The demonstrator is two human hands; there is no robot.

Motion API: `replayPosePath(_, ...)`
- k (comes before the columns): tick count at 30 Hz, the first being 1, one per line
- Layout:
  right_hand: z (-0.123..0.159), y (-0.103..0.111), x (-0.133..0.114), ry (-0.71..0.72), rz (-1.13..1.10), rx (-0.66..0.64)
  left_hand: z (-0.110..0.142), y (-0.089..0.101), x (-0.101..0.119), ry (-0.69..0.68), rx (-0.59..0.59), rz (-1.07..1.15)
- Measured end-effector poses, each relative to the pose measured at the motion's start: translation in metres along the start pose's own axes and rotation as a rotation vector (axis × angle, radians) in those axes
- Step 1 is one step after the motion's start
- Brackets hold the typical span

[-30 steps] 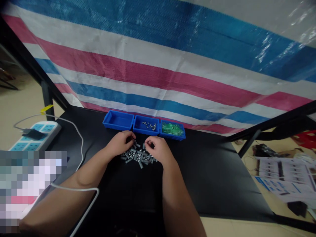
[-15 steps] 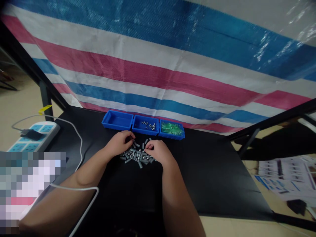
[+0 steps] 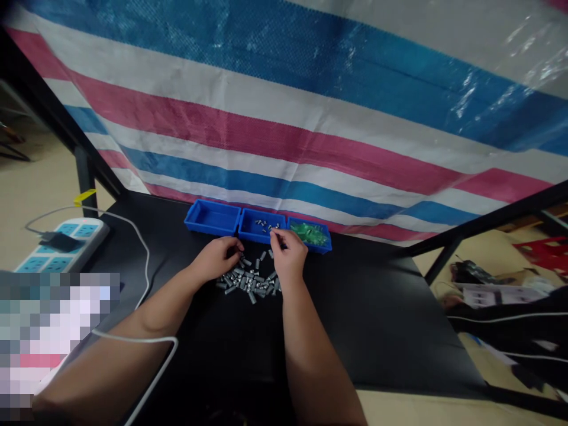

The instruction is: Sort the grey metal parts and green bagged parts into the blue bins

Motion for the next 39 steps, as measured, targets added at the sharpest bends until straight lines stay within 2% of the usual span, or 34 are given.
replayPosePath(3,-0.003,-0.007,0.006,-0.016,0.058,-0.037,0.000,0.000,0.001,-0.011,0.005,-0.003)
replayPosePath(8,0.002,0.001,-0.015,0.082,0.134,-0.023,-0.001,-0.002,-0.001,-0.004,-0.002,-0.004)
replayPosePath(13,0.014,-0.009,-0.021,0.119,0.078,-0.288,-0.001,-0.001,0.000,-0.006,0.001,0.011)
replayPosePath(18,0.024,-0.016,-0.002,0.022,0.108,-0.502,-0.001,0.000,0.000,-0.007,0.002,0.032)
replayPosePath(21,0.031,-0.020,0.012,-0.029,0.144,-0.621,-0.001,0.003,-0.001,-0.012,0.046,0.039)
replayPosePath(26,0.034,-0.023,0.025,-0.063,0.190,-0.650,-0.001,0.006,-0.003,0.000,0.088,-0.002)
replayPosePath(33,0.041,-0.036,0.011,0.008,0.144,-0.679,0.005,-0.002,0.002,-0.006,-0.093,-0.126)
replayPosePath(39,0.042,-0.036,-0.005,0.105,0.133,-0.684,0.008,-0.006,0.010,-0.063,-0.160,-0.190)
Point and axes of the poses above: each hand's wrist, its own z-axis away from the middle knuckle, its own y-axis out of the back of the hand, x = y × z, the point moved 7 cm from there along -z, towards the middle knuckle, and after that the axes turned 3 degrees about x, right-handed, at the moved point
